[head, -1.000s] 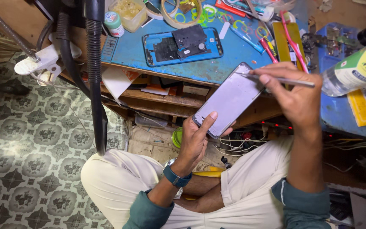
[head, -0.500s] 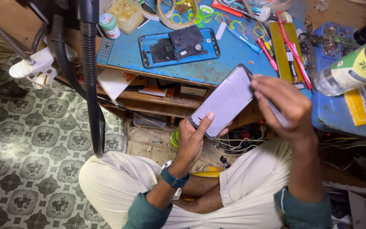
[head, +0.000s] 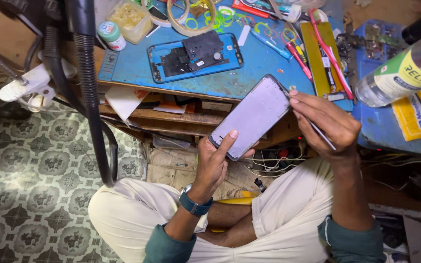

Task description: The person cleans the back surface of a smartphone using a small metal tool to scrape residue and a pink toothbrush to scrub the surface. They then handle a small plastic bag containing a tiny component, possibly a screw, and place it on the phone.

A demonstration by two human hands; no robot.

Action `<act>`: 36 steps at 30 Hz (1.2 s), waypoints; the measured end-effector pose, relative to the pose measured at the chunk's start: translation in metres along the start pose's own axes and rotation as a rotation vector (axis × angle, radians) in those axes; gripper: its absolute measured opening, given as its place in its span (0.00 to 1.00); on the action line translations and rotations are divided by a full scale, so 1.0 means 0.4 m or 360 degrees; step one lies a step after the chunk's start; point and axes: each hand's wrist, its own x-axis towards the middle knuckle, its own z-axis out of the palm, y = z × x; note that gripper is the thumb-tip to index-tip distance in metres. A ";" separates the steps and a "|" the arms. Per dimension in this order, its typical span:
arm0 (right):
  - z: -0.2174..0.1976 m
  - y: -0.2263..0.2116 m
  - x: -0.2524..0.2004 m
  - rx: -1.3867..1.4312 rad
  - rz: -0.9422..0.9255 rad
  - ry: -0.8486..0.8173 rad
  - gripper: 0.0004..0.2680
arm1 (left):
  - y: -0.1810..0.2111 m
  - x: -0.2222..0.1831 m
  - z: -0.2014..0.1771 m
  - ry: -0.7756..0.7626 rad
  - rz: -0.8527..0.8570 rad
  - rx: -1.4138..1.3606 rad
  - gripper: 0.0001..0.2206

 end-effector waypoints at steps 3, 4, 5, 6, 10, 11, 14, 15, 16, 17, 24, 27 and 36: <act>-0.001 -0.001 0.002 -0.0048 -0.0023 -0.0016 0.08 | -0.001 0.000 -0.001 -0.0006 0.0014 0.0058 0.19; -0.001 0.000 0.004 -0.0056 -0.0034 -0.0019 0.08 | -0.001 0.000 -0.001 -0.0002 0.0016 0.0056 0.19; -0.001 -0.001 0.005 -0.0063 -0.0046 -0.0022 0.08 | -0.002 0.001 0.000 0.0001 0.0018 0.0054 0.19; 0.000 -0.001 0.007 -0.0044 -0.0040 -0.0007 0.08 | -0.002 0.002 0.000 0.0005 0.0022 0.0051 0.19; 0.010 -0.009 0.021 -0.0053 -0.0125 -0.0029 0.08 | -0.004 0.000 0.000 -0.0002 0.0011 0.0001 0.19; 0.015 -0.014 0.026 -0.0076 -0.0170 -0.0055 0.09 | -0.004 -0.003 0.000 -0.0003 0.0011 -0.0009 0.19; 0.027 -0.044 0.037 -0.0446 -0.0403 -0.0207 0.10 | -0.004 -0.008 0.001 0.0015 0.0029 0.0063 0.18; 0.017 -0.055 0.036 -0.0346 -0.0356 -0.0226 0.10 | -0.003 -0.009 0.001 0.0026 0.0038 0.0103 0.18; 0.006 -0.067 0.032 -0.0243 -0.0317 -0.0248 0.10 | -0.003 -0.010 0.001 0.0027 0.0037 0.0093 0.17; 0.000 -0.074 0.029 -0.0139 -0.0277 -0.0269 0.10 | -0.003 -0.011 0.000 0.0028 0.0035 0.0083 0.17; 0.026 -0.045 -0.005 0.0027 0.0203 0.0120 0.08 | 0.013 -0.006 -0.020 0.0213 0.0165 0.0184 0.16; 0.052 -0.051 -0.021 0.0068 0.0195 0.0140 0.07 | 0.040 -0.007 -0.019 0.0255 0.0124 0.0294 0.15; 0.070 -0.055 -0.065 -0.0027 0.0088 0.0106 0.07 | 0.083 -0.011 -0.010 0.0324 0.0084 0.0508 0.15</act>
